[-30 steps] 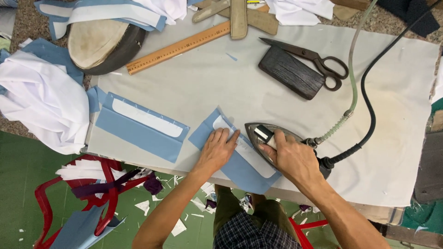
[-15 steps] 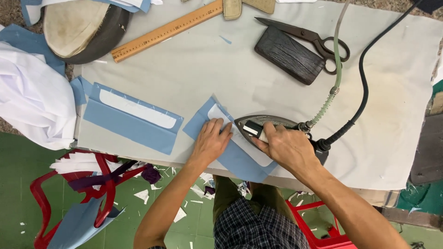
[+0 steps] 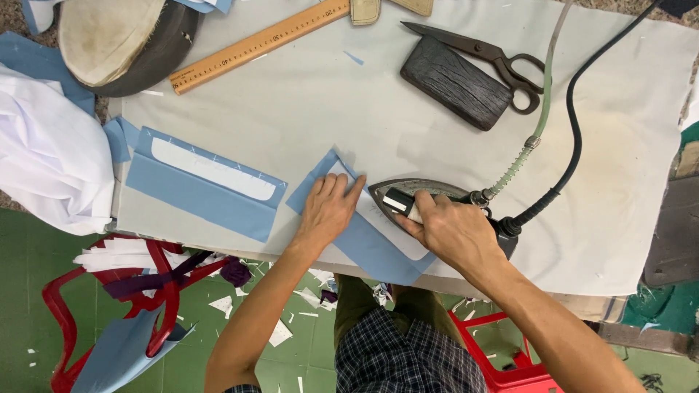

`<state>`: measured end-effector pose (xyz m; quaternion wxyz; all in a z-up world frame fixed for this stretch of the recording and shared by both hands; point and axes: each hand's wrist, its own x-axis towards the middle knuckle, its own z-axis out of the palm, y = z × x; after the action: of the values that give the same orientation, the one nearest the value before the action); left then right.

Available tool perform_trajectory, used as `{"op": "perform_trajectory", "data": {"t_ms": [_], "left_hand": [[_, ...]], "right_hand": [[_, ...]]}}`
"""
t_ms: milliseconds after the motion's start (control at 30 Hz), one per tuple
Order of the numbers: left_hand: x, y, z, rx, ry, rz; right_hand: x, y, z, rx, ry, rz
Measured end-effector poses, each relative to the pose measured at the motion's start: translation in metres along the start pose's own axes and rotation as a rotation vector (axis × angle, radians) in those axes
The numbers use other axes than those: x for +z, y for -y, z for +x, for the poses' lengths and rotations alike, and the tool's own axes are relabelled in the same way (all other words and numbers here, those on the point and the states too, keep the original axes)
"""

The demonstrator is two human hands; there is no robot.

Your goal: The person irons small rectangular pieces of white and blue fabric on a work table. They fold the fabric, use a steam iron to press it, and place a black rectangular object on top of the fabric while ironing. The person handles the fabric one piece at a time, moving finished pieces aside.

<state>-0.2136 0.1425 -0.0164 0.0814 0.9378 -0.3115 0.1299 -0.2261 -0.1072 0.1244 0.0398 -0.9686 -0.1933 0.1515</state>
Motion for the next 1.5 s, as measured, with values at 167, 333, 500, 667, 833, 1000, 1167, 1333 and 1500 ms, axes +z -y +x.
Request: {"op": "perform_trajectory", "data": {"t_ms": [167, 333, 500, 667, 833, 1000, 1167, 1333, 1500], "left_hand": [[0.006, 0.003, -0.012, 0.007, -0.002, -0.026], [0.008, 0.002, -0.021, 0.001, -0.002, -0.056], [0.006, 0.014, -0.015, 0.016, -0.02, -0.146], [-0.025, 0.04, 0.07, 0.07, -0.137, -0.126], [-0.023, 0.07, 0.125, 0.172, -0.182, -0.133], [-0.01, 0.113, 0.08, -0.109, -0.143, -0.195], [-0.034, 0.108, 0.012, -0.459, -0.322, -0.136], [-0.047, 0.067, -0.04, -0.475, -0.38, -0.077], [-0.042, 0.03, -0.032, -0.298, -0.385, -0.084]], "right_hand": [[-0.005, 0.004, 0.003, 0.035, -0.022, -0.009], [-0.005, 0.011, 0.014, 0.086, -0.076, -0.023], [-0.005, 0.014, 0.019, 0.045, -0.041, 0.02], [-0.005, 0.014, 0.016, 0.057, -0.062, 0.058], [-0.003, 0.013, 0.014, 0.058, -0.07, 0.071], [-0.006, 0.012, 0.013, 0.045, -0.072, 0.089], [-0.01, 0.012, 0.015, 0.028, -0.167, 0.041], [-0.004, 0.016, 0.01, 0.011, -0.262, 0.032], [0.022, 0.007, -0.013, -0.218, -0.748, -0.015]]}}
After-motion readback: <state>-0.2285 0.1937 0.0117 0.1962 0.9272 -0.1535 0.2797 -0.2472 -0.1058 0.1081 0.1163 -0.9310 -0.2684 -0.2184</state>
